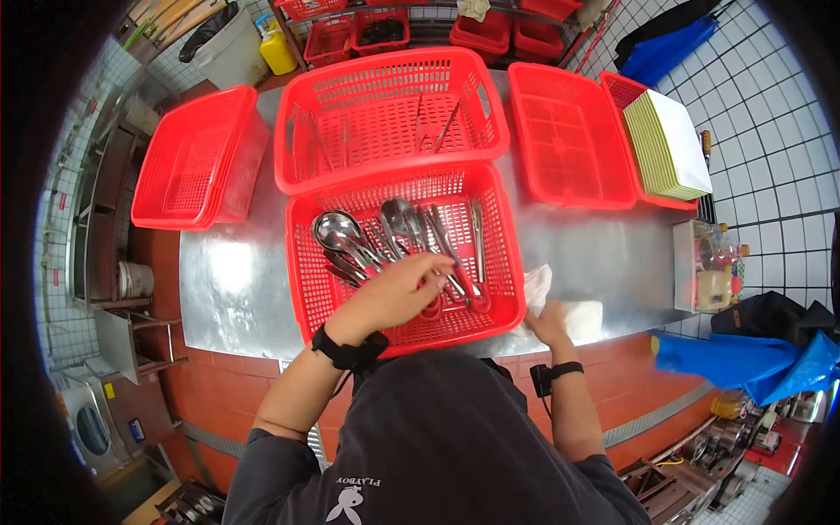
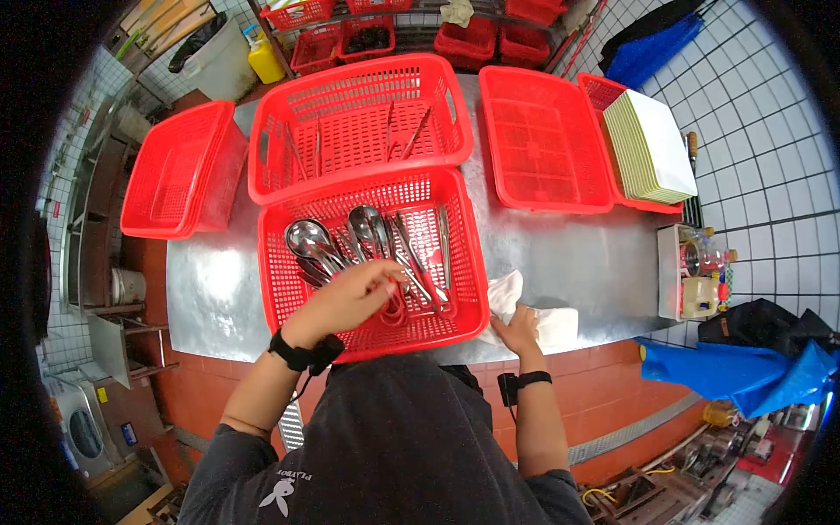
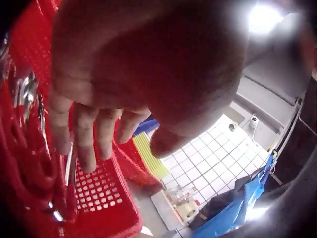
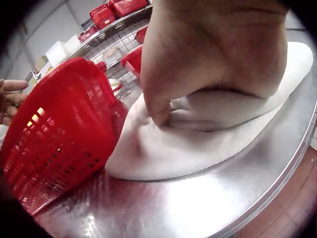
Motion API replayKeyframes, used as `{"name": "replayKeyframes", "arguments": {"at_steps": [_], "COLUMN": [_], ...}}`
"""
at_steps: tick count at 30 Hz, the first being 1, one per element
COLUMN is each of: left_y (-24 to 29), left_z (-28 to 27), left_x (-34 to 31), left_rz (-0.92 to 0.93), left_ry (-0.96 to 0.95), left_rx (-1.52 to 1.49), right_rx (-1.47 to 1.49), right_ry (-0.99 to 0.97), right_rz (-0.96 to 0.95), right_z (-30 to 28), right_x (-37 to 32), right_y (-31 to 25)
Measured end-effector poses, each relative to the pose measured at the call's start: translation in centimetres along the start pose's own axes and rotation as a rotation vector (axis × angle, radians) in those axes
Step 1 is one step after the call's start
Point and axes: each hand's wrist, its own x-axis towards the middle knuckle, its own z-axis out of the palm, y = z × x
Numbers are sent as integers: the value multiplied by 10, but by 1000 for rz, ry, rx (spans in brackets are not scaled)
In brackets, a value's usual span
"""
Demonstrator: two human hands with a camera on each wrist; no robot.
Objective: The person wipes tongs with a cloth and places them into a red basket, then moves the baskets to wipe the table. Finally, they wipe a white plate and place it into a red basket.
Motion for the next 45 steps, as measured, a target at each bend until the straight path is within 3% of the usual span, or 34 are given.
{"name": "replayKeyframes", "arguments": {"at_steps": [2, 5, 11, 12, 14, 17, 20, 26, 30, 35, 38, 41, 45], "left_y": [3, -7, -19, -22, -39, -70, -72, -66, -37, -85, -105, -74, -91], "left_z": [-17, -52, -122, -124, -111, -81, -58, -76, -88, -130, -123, -128, -133], "left_x": [7, 21, 97, 115, 138, 159, 154, 150, 148, 194, 205, 199, 205], "left_rz": [6, 77, 179, 158, 144, 28, 136, 32, -215, -349, -363, -486, -557], "left_ry": [81, 215, 456, 465, 476, 371, 634, 445, 261, 41, 10, -128, -153], "left_rx": [-45, 45, 175, 237, 299, 697, 1024, 858, 772, 689, 680, 522, 475], "right_rx": [-145, -61, 21, 23, 603, 632, 685, 581, 528, 610, 633, 586, 535], "right_ry": [215, 66, -18, -18, -191, -209, -238, -225, -329, -241, -210, -222, -224], "right_rz": [-142, -143, -39, -38, 38, 60, 72, -21, 25, 6, -9, 16, -6], "right_z": [-7, -16, -35, -42, -62, -71, -77, -75, -80, -72, -74, -79, -89], "right_x": [-16, -8, -9, -15, -26, -29, -34, -35, -31, -32, -30, -38, -39], "right_y": [-19, -15, -32, -39, -59, -61, -61, -52, -52, -53, -56, -60, -77]}}
